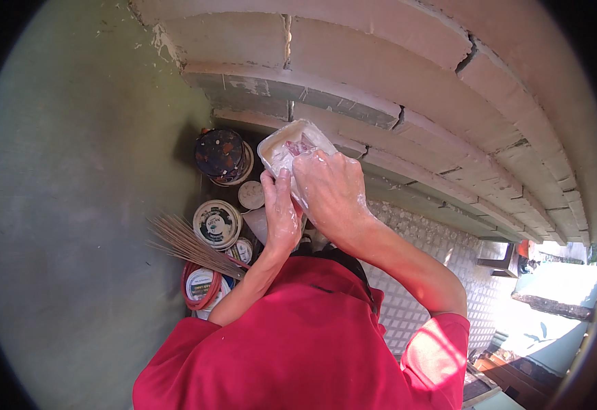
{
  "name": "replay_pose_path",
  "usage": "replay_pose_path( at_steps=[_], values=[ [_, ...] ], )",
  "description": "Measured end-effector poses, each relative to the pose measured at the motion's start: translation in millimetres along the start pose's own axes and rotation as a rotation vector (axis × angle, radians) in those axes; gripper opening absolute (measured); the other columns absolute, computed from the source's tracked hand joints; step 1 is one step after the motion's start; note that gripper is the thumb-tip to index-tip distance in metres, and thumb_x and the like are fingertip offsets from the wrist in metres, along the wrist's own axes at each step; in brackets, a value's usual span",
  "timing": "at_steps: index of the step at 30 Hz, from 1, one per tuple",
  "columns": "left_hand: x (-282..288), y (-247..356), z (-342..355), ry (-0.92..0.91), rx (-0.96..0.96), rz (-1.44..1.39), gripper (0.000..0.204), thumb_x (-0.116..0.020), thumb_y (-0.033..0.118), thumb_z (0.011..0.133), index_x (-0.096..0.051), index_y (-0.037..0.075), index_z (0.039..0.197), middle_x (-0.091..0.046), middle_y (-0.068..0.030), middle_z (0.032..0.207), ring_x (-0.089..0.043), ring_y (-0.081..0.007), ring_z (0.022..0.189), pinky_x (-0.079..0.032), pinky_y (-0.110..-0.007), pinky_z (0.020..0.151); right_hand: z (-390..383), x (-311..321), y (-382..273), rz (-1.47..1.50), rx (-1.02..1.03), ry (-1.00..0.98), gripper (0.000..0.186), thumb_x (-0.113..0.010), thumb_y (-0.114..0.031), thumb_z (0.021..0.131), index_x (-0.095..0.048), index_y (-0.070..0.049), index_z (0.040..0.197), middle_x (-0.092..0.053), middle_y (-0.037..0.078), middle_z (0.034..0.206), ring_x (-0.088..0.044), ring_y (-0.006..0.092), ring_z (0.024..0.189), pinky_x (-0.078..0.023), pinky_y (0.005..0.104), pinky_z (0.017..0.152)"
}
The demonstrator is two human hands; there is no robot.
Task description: The person is applying plaster to a brick wall using a putty knife and a plastic container.
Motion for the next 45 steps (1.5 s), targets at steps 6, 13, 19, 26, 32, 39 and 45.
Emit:
replay_pose_path(
  at_steps=[6,13,19,26,32,39,45],
  values=[
    [9,9,5,0.054,0.047,-0.086,0.032,-0.041,0.028,0.1,-0.034,0.005,0.12,-0.047,-0.0091,0.115,-0.046,-0.0128,0.105,-0.04,-0.029,0.091,1,-5,-13,-0.012,0.03,0.0,0.03,-0.074,-0.027,0.065,-0.064,-0.001,0.077,-0.063,0.019,0.07,-0.065,0.0338,0.064,-0.052,0.0416,0.055],
    [17,30,16,0.086,0.018,-0.215,0.031,-0.044,0.031,0.098,-0.035,0.009,0.119,-0.046,-0.0069,0.116,-0.048,-0.0141,0.105,-0.043,-0.031,0.09,-4,5,-13,0.011,0.085,0.1,0.037,-0.07,-0.021,0.068,-0.065,-0.004,0.101,-0.064,0.013,0.081,-0.064,0.0297,0.067,-0.05,0.0409,0.056],
    [21,44,15,0.081,0.046,-0.285,0.037,-0.041,0.033,0.098,-0.036,0.011,0.127,-0.049,-0.0067,0.122,-0.051,-0.0184,0.113,-0.045,-0.036,0.093,-32,25,-28,0.023,0.353,0.389,0.045,-0.068,-0.011,0.062,-0.065,-0.008,0.108,-0.061,0.006,0.077,-0.06,0.0228,0.061,-0.048,0.0343,0.053],
    [17,51,22,0.012,0.03,-0.37,0.037,-0.041,0.034,0.098,-0.035,0.011,0.126,-0.048,-0.0076,0.121,-0.052,-0.0183,0.112,-0.045,-0.035,0.094,-54,30,-20,0.028,0.527,0.544,0.044,-0.068,-0.012,0.055,-0.069,-0.006,0.098,-0.054,0.002,0.065,-0.052,0.0157,0.055,-0.04,0.0287,0.048],
    [19,59,31,0.073,-0.054,-0.298,0.047,-0.037,0.037,0.099,-0.039,0.004,0.133,-0.05,-0.0092,0.129,-0.05,-0.022,0.117,-0.038,-0.038,0.102,-54,31,-13,0.077,0.581,0.663,0.045,-0.065,-0.015,0.061,-0.069,-0.009,0.105,-0.053,0.0,0.067,-0.052,0.0137,0.054,-0.04,0.0286,0.047],
    [47,87,65,0.163,-0.132,-0.353,0.045,-0.045,0.037,0.096,-0.039,0.008,0.129,-0.048,-0.0085,0.127,-0.049,-0.0219,0.117,-0.041,-0.039,0.099,4,19,-5,0.519,0.153,0.685,0.029,-0.072,-0.003,0.07,-0.068,0.0,0.099,-0.057,0.01,0.068,-0.054,0.0199,0.054,-0.042,0.0312,0.049],
    [70,141,106,0.141,-0.266,-0.348,0.046,-0.049,0.04,0.094,-0.038,0.009,0.124,-0.047,-0.009,0.123,-0.05,-0.02,0.112,-0.046,-0.036,0.092,58,28,-23,0.605,0.204,0.72,0.022,-0.071,-0.01,0.074,-0.068,-0.004,0.095,-0.056,0.011,0.07,-0.053,0.0269,0.055,-0.044,0.0351,0.051]
  ],
)
Point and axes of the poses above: each hand's wrist, its own z-axis towards the middle knuckle, its own x-axis out of the back of the hand, y = z × x, the point moved 9 cm from there along z, towards the middle knuckle
